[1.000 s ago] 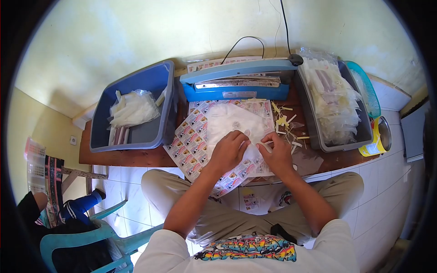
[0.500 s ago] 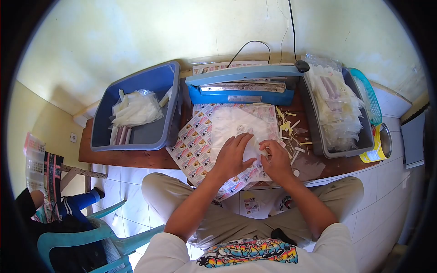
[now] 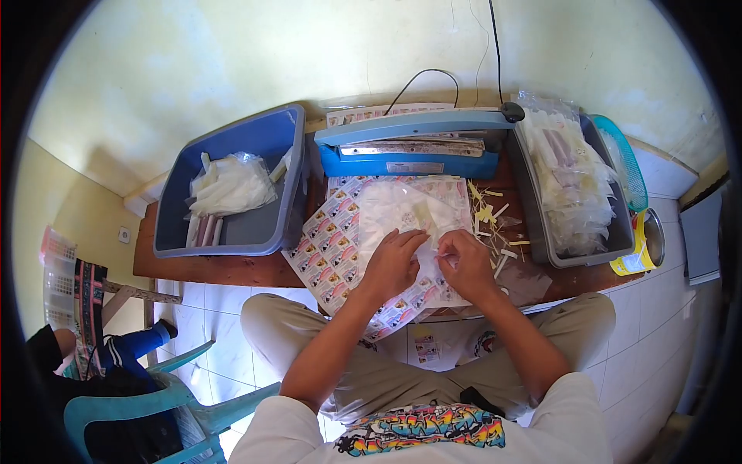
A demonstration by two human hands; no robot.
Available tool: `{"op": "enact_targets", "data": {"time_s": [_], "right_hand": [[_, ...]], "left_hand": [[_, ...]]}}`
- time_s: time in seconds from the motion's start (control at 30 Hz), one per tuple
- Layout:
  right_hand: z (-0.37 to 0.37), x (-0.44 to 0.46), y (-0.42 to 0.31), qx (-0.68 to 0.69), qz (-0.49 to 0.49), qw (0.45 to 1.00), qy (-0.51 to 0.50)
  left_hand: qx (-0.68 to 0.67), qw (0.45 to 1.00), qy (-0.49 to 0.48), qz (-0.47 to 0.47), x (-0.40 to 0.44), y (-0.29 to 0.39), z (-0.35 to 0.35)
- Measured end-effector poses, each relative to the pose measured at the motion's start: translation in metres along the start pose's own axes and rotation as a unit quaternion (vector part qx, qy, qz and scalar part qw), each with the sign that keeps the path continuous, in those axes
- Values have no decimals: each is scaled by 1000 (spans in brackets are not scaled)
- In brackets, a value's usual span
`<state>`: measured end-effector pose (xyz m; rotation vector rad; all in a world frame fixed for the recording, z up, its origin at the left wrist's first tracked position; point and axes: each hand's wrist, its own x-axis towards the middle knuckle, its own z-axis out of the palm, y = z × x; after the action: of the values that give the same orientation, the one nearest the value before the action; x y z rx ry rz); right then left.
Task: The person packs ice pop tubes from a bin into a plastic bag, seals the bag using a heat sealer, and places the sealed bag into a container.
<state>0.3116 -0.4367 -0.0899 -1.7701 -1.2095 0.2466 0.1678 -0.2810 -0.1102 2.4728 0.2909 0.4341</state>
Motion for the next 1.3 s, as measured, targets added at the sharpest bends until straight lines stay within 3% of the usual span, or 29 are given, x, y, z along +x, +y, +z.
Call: {"op": "enact_targets", "data": {"time_s": [0.1,0.23,0.33,0.4,0.5,0.67,1.0,1.1,1.3], "right_hand": [[-3,1,10,18,-14,998,-52],[-8,2,6,-30,-1,998,-48],[-14,7,-3,-75,76,991,-81],[-18,13,-14,-200,-14,979,-32],[-14,19,-11,-279,-89,956,-6],[1,17,31,-226,-73,970,-60],[5,28,30,-227,-36,969,-86],[4,25,32,-212,-63,973,-73],[-23,25,-38,-197,-149,968,-44]], "left_hand": [[14,1000,-7,-3,1,-6,-1],[9,1000,7,1,0,-1,-5],[18,1000,20,-7,1,1,-6],[26,999,25,-15,1,-3,-5],[41,999,-1,5,0,-11,-4],[39,999,-34,9,-1,-13,-6],[-15,999,-46,-12,-2,-8,-21],[-21,999,-29,-11,-5,-8,-22],[-69,992,110,4,-7,6,-46]]}}
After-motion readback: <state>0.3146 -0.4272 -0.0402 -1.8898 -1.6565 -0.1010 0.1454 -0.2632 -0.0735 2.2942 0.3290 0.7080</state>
